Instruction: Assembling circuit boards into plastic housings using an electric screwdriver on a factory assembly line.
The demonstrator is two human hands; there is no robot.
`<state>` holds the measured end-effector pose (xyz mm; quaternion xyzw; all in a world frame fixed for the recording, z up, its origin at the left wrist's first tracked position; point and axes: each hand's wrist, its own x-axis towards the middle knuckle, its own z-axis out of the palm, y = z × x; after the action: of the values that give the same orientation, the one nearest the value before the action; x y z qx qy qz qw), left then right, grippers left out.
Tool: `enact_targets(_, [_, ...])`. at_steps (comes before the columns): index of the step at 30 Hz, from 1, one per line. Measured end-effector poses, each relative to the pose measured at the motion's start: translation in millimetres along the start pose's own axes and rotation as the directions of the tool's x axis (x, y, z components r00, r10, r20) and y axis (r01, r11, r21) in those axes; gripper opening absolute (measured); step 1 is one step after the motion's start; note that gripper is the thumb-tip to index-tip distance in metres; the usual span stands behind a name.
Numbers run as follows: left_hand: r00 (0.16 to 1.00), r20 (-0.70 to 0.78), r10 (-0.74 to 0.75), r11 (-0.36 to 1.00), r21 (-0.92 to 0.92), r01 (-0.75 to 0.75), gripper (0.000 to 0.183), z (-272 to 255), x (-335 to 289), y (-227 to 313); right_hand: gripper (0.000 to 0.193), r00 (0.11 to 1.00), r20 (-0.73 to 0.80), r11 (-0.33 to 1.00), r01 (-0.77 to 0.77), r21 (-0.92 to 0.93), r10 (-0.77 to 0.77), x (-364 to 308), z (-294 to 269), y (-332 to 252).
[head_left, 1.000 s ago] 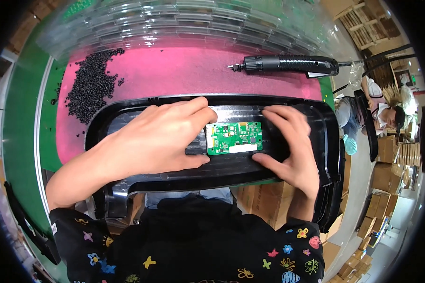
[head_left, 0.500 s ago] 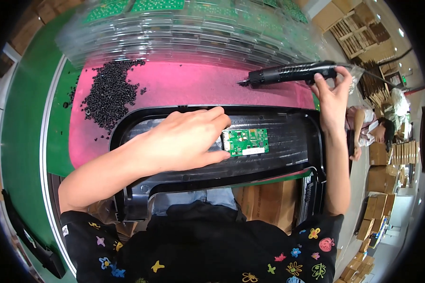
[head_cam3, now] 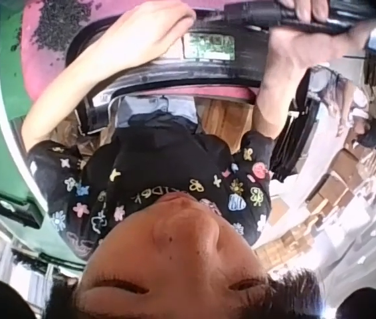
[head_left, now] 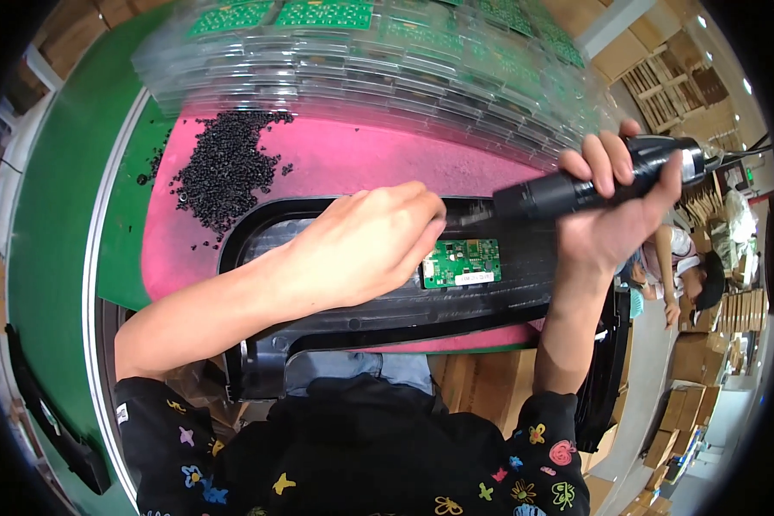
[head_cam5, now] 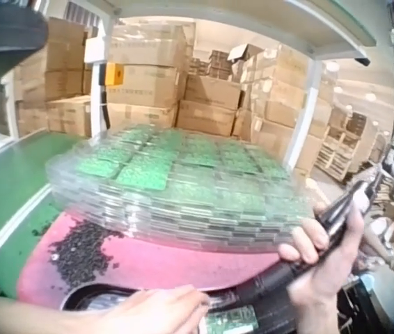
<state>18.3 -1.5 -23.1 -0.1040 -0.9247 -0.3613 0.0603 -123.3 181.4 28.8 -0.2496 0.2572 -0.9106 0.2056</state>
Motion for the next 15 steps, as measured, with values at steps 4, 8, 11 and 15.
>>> enact_targets(4, [0.980,-0.126,0.154,0.972,-0.157,-0.173,0.015,-0.6,4.2,2.4,0.049,0.997,0.072,0.994,-0.043,0.100,0.036,-12.3,0.9,6.0])
enact_targets(8, [0.969,-0.042,0.245,0.959,-0.134,-0.249,0.020,2.3,5.1,-0.2,0.040,0.987,0.157,0.993,-0.039,0.107,0.022,-25.5,3.9,8.4])
enact_targets(11, [0.977,0.035,0.210,0.969,-0.141,-0.203,0.019,1.9,5.9,3.6,0.055,0.983,0.183,0.997,-0.036,0.073,0.022,-32.2,-0.5,9.5])
enact_targets(15, [0.980,-0.041,0.193,0.960,-0.197,-0.197,0.020,6.6,3.4,2.2,0.042,0.969,0.247,1.000,-0.003,-0.014,0.007,-36.5,4.3,7.6])
